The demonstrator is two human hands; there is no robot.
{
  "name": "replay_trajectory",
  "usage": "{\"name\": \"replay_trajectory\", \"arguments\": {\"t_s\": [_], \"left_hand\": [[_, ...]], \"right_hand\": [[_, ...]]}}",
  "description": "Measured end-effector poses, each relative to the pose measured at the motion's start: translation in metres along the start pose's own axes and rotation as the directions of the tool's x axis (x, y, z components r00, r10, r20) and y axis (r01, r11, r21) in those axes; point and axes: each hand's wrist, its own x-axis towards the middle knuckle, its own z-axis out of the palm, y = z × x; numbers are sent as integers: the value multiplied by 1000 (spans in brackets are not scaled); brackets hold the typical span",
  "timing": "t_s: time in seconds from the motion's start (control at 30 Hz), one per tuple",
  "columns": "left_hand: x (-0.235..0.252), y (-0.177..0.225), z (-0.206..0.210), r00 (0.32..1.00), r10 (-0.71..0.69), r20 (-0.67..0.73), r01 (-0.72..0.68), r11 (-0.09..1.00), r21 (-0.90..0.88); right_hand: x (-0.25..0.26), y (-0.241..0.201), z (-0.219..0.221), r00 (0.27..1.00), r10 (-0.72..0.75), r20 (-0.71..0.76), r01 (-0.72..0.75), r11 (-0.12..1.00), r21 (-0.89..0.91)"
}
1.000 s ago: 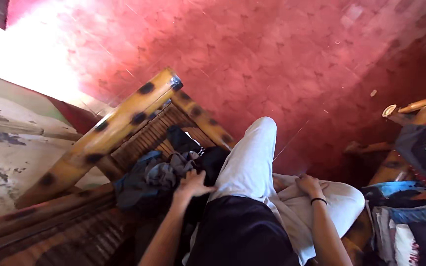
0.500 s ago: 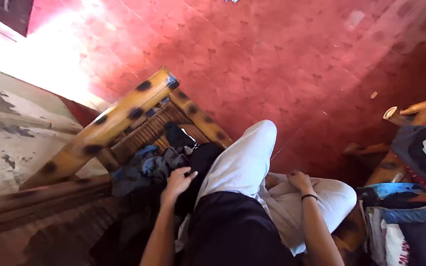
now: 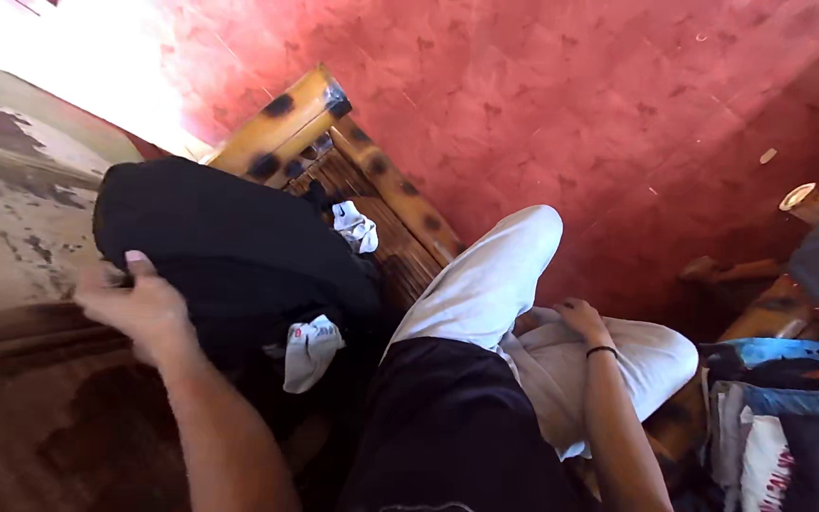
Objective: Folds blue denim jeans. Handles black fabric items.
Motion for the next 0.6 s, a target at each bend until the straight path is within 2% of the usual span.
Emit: {"name": "replay_trajectory", "arguments": {"t_s": [0.1, 0.17, 0.2, 0.23, 0.27, 0.3, 0.4, 0.5, 0.57, 0.6], "left_hand": [[-14, -6, 24, 978, 120, 174, -149, 974, 169], [-49, -4, 39, 913, 171, 370, -273, 931, 243], [-65, -3, 46, 845, 147, 515, -302, 925, 231], [-78, -4, 57, 730, 76, 679, -300, 928, 219], [-89, -11, 72, 621, 5, 784, -329, 909, 255], [-101, -24, 88, 576, -23, 817, -393, 869, 301], [-125, -60, 120, 628, 79, 774, -547, 752, 367], [-133, -65, 127, 645, 104, 757, -578, 715, 394], [-138, -55, 128, 629, 226, 744, -640, 694, 330], [-141, -49, 130, 589, 356, 726, -699, 674, 237]], "right_hand": [[8, -1, 0, 1000, 1, 8, -1, 1000, 4], [10, 0, 0, 1000, -1, 17, 0, 1000, 18], [10, 1, 0, 1000, 1, 18, -1, 1000, 24], [11, 2, 0, 1000, 0, 17, 0, 999, 34], [11, 3, 0, 1000, 2, 17, -3, 999, 38], [11, 4, 1, 1000, 5, 19, -6, 999, 36], [9, 1, 0, 1000, 12, 23, -13, 999, 32], [6, 3, -1, 1000, 4, 31, -5, 999, 34], [9, 4, 0, 1000, -1, 28, -1, 999, 44], [10, 4, 0, 1000, 4, 22, -5, 999, 51]]}}
